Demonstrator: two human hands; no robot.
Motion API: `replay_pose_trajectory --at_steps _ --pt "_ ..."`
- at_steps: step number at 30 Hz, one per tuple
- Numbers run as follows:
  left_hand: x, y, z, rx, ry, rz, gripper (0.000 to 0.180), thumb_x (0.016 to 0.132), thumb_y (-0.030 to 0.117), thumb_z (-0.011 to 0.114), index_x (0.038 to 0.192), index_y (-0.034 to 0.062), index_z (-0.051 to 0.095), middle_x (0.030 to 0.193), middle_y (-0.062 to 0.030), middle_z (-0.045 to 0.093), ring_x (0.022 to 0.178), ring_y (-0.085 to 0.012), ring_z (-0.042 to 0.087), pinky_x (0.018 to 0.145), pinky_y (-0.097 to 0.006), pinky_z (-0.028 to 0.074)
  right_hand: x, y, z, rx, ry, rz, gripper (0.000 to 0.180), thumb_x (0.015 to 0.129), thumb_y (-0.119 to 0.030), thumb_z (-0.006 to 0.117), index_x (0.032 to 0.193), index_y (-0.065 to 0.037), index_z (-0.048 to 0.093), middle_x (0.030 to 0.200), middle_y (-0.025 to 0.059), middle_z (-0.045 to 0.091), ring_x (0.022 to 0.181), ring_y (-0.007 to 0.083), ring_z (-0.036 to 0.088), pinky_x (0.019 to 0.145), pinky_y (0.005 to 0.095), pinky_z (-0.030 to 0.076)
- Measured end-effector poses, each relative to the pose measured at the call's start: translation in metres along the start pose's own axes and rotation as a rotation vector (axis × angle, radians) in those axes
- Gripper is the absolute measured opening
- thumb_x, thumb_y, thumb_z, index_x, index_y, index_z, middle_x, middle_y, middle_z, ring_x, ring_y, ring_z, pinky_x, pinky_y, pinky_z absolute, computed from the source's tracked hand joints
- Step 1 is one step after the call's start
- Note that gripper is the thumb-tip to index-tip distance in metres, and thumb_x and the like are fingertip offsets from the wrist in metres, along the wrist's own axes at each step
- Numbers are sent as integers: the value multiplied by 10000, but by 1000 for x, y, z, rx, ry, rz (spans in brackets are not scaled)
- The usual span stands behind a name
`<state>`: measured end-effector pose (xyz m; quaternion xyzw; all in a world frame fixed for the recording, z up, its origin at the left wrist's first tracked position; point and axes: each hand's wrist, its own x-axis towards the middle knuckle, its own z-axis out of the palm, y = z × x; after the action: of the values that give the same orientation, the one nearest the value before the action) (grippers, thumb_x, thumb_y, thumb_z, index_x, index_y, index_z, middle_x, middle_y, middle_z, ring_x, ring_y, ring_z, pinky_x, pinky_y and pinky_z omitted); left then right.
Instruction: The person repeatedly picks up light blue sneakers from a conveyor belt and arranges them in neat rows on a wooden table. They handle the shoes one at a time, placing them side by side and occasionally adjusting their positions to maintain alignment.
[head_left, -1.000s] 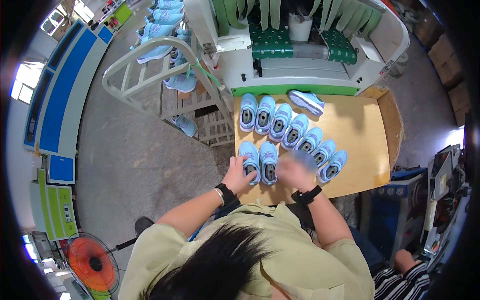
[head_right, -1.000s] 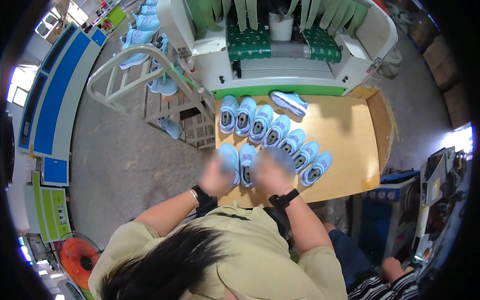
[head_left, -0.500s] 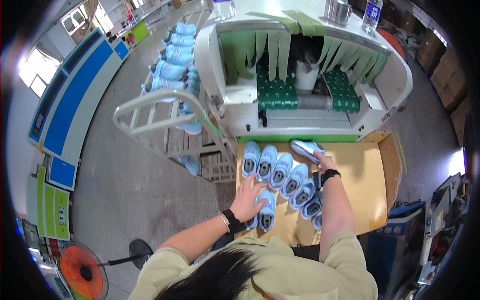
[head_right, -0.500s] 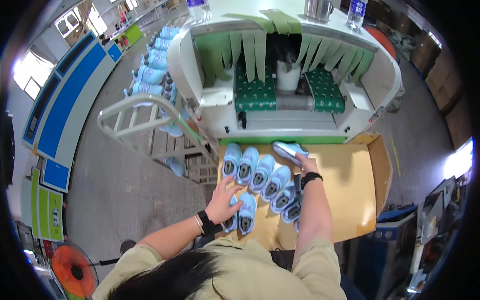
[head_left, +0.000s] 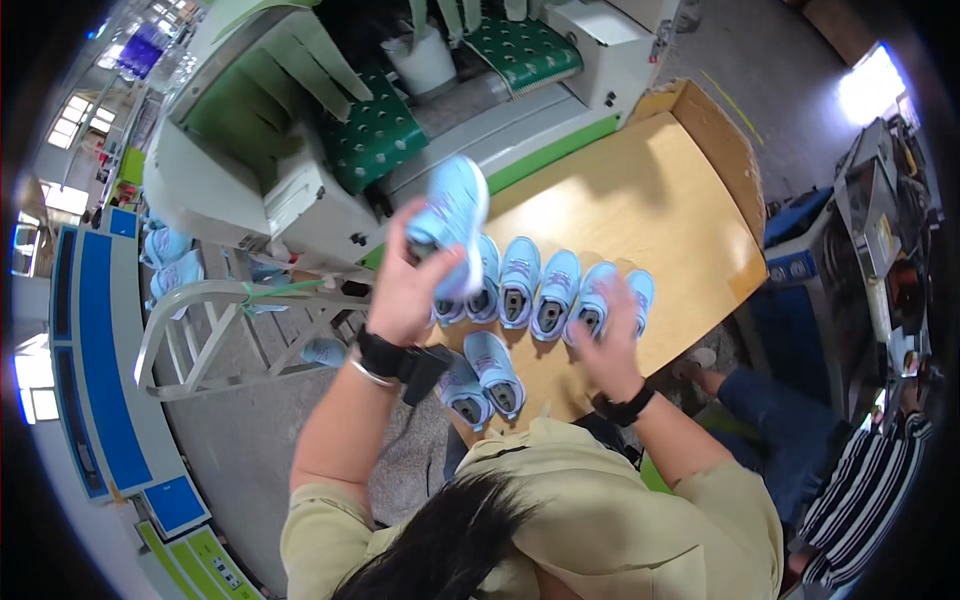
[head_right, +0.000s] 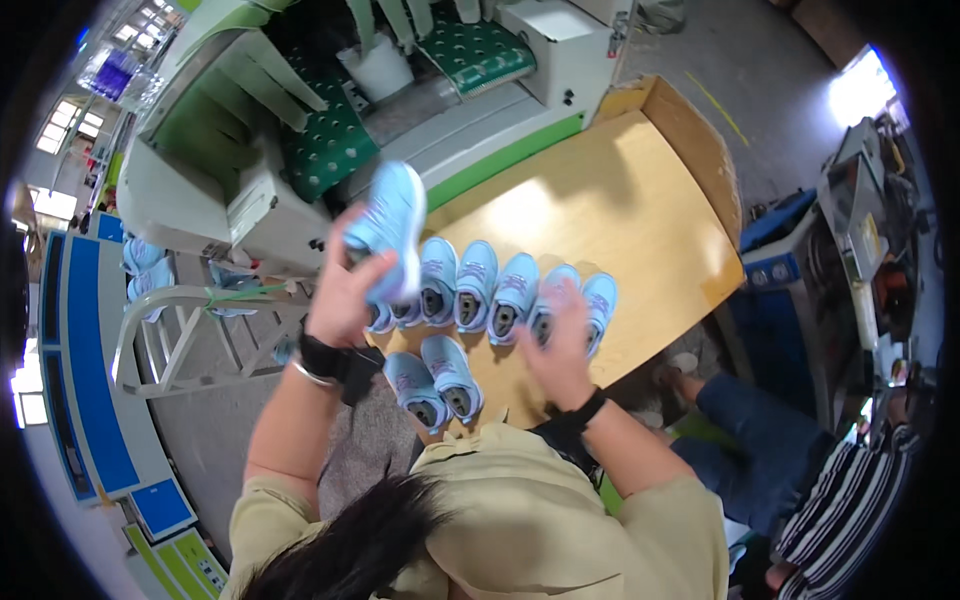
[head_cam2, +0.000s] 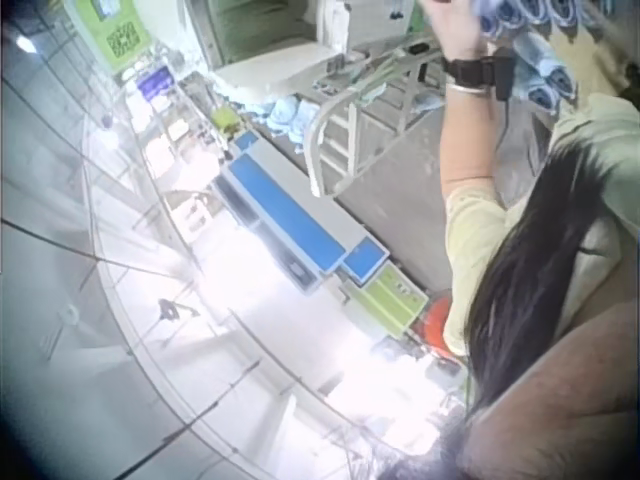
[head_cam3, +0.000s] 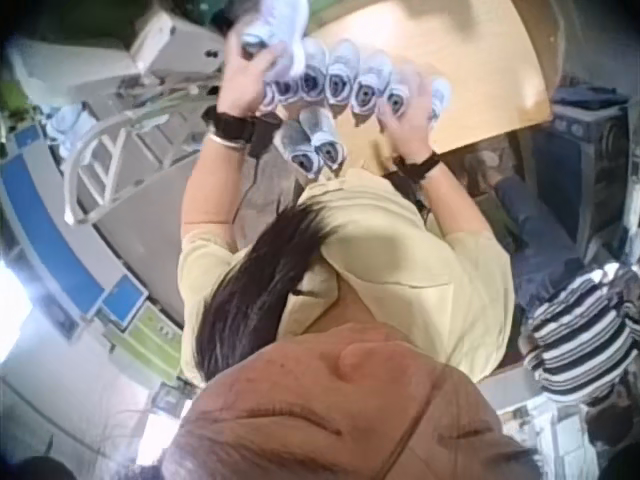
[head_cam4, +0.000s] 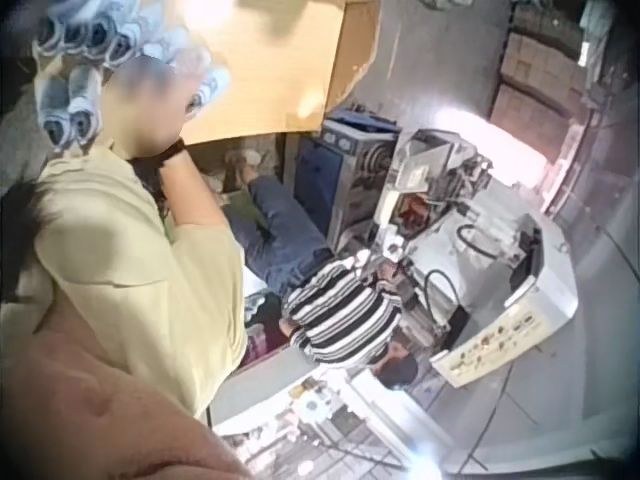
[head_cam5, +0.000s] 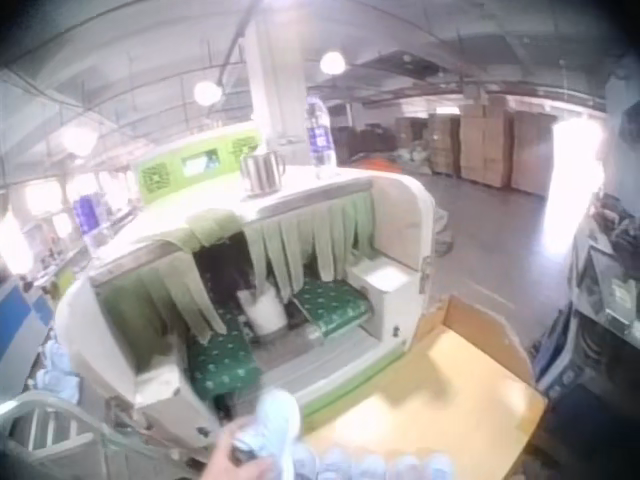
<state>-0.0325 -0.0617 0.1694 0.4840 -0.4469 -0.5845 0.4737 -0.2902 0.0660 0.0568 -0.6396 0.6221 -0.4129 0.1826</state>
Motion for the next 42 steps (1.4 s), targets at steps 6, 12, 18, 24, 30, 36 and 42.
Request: replay_pose_trajectory --at_steps 6,12,18,24,30,36,42 --pt "151 40 -40 592 497 579 788 776 149 784 1439 -55 409 1385 -241 527 1266 -342 540 1091 -397 417 -49 92 4 -26 85 364 884 800 -79 764 1531 3 273 1503 258 342 1405 392 362 1191 475 285" --pt "178 31 -49 668 554 315 917 887 357 732 1537 -76 252 1509 -360 337 1390 -491 388 1167 -460 343 -14 103 -25 540 364 695 830 808 12 693 1521 -37 272 1364 202 507 1258 281 540 1085 404 434" --pt "29 -34 -29 786 222 547 762 913 207 703 1564 64 334 1662 -258 133 1534 -422 197 1244 -473 199 198 -48 -52 450 355 -168 700 890 19 639 1534 -60 373 1469 131 487 1355 255 467 1131 392 388" --pt "-86 -112 -20 1293 -352 105 726 878 367 729 1516 161 450 1671 -224 163 1514 -504 177 1158 -708 198 403 -16 37 -29 226 -431 742 856 1 666 1542 -105 405 1434 232 478 1281 404 519 1108 413 408" --pt "-140 -160 -35 1255 -367 -53 553 1058 500 420 1536 221 427 1661 -134 265 1481 -341 359 1125 -734 228 363 -33 68 -2 145 -334 842 845 -28 712 1580 -234 356 1533 282 387 1392 466 414 1171 483 341" --pt "-139 -167 -38 1278 -357 -42 544 1052 501 427 1522 228 446 1660 -123 277 1454 -346 381 1114 -721 246 126 12 46 -54 -420 -265 681 847 -211 748 1484 -154 511 1571 263 354 1434 490 322 1198 547 278" --pt "-134 -165 -37 1238 -348 -92 547 1047 511 433 1509 220 469 1658 -110 284 1461 -317 367 1137 -703 224 -13 36 29 -350 -424 -155 853 819 -405 785 1540 -142 411 1540 234 403 1426 473 335 1181 643 186"
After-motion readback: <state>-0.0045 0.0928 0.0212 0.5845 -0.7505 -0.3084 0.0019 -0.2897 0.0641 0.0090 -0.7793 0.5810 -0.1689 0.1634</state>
